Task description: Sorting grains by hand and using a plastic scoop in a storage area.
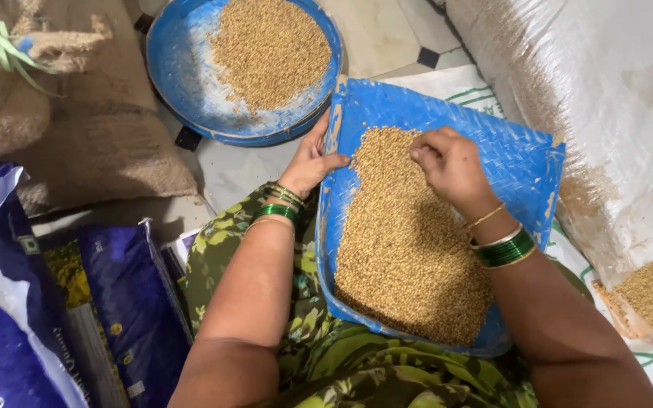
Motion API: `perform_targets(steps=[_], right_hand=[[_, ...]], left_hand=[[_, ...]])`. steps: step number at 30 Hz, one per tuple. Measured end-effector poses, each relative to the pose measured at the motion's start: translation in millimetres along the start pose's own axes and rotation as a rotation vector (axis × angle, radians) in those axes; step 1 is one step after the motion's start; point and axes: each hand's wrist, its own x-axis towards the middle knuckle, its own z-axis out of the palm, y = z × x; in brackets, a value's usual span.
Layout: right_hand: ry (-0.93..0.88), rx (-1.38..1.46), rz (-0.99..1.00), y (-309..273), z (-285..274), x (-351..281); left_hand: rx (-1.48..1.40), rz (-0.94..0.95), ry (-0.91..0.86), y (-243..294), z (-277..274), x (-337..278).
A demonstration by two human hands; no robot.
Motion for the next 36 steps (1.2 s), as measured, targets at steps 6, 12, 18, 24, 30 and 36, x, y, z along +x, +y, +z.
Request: perform_targets(steps=[6, 12, 18, 24, 30, 36], right_hand=[[-0.081, 0.723, 0.44, -28, 26, 11], [-0.006, 0.764, 0.267, -23, 75, 18], [0.015, 0.75, 0.283, -15, 85, 16], [0.018, 0.415, 0.196, -41, 60, 9], [-0.529, 0.277, 0.292, -38, 6, 12], [0.212, -0.065, 0.171, -19, -26, 5]], left_hand=[[0.13, 0.308, -0.06, 13, 8, -6], [0.146, 0.06, -0.093, -1, -1, -2], [0.221, 0.102, -0.069, -4, -3, -2], [0.262, 0.081, -0.083, -8, -5, 3], [0.245, 0.07, -0.08, -12, -3, 4], [0.241, 0.21, -0.083, 2, 2, -1]])
